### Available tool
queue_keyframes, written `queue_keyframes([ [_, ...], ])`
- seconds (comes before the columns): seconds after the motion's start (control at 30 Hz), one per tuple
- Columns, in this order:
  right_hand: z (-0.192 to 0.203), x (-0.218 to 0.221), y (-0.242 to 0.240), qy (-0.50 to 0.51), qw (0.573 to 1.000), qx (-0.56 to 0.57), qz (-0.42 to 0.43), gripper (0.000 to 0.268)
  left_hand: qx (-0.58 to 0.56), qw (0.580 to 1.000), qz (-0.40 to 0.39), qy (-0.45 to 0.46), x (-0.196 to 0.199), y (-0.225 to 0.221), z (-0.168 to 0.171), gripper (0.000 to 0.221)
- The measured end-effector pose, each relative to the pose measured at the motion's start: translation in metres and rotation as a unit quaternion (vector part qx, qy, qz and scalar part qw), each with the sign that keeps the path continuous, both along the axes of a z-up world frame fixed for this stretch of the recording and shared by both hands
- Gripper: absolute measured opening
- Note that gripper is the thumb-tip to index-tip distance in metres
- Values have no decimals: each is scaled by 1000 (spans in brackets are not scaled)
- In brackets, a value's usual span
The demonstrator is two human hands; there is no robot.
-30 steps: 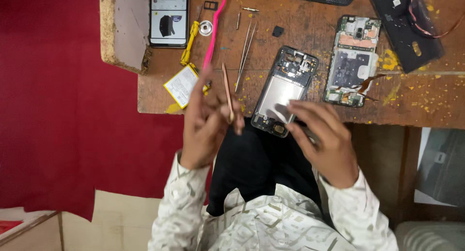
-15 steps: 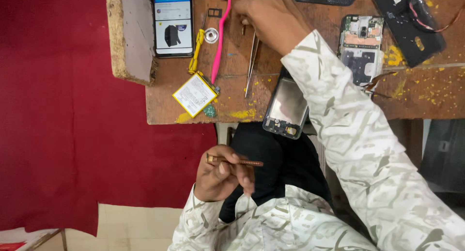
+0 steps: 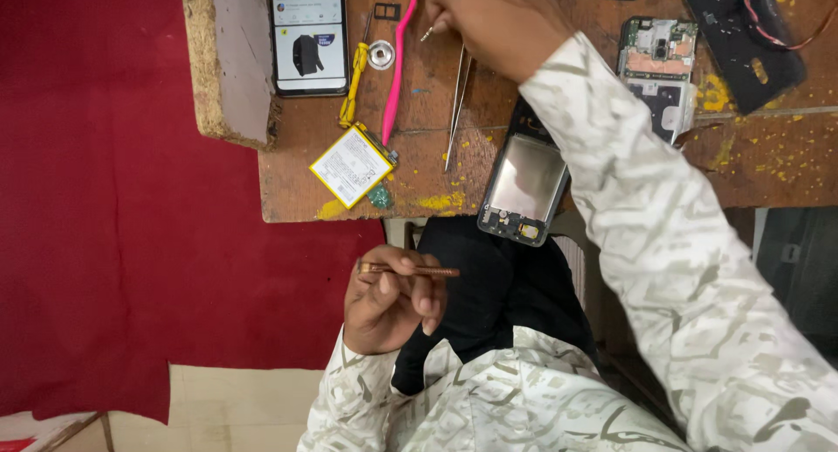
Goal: The person repairs a disassembled smartphone by inserting a copper-colored spring into the internal chassis using a screwdriver and tweezers. The person manipulates the spring to fit it into a specific slot near the motherboard area.
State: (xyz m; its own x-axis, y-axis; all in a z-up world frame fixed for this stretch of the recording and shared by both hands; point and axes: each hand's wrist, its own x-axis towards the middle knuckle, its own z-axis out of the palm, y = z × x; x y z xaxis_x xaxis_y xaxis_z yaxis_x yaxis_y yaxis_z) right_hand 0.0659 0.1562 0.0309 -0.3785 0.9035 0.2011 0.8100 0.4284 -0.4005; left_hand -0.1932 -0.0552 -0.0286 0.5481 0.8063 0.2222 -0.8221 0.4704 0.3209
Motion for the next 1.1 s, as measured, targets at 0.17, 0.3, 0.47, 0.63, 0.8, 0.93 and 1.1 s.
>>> queue_keyframes([
  [0.17,42,-5,-107,259,965,16,-44,7,-25,988,136,69,-1,2,19,23],
  [0.3,56,-25,-161,386,917,-50,-84,23,-64,969,193,143,4,4,32,26],
  [0.47,49,-17,-168,372,916,-15,-147,35,-45,977,173,112,9,1,45,27],
  [0.63,7,0,-115,246,951,132,-134,25,-31,985,114,124,11,-12,36,24],
  [0.8,-36,9,-8,208,965,151,-51,20,-68,980,116,147,7,-26,31,25],
  [0.93,-64,27,-1,101,968,213,-91,16,-72,979,119,148,-2,-31,20,23],
  [1.1,-68,22,3,140,980,73,-125,23,-67,981,99,155,8,-24,21,25],
])
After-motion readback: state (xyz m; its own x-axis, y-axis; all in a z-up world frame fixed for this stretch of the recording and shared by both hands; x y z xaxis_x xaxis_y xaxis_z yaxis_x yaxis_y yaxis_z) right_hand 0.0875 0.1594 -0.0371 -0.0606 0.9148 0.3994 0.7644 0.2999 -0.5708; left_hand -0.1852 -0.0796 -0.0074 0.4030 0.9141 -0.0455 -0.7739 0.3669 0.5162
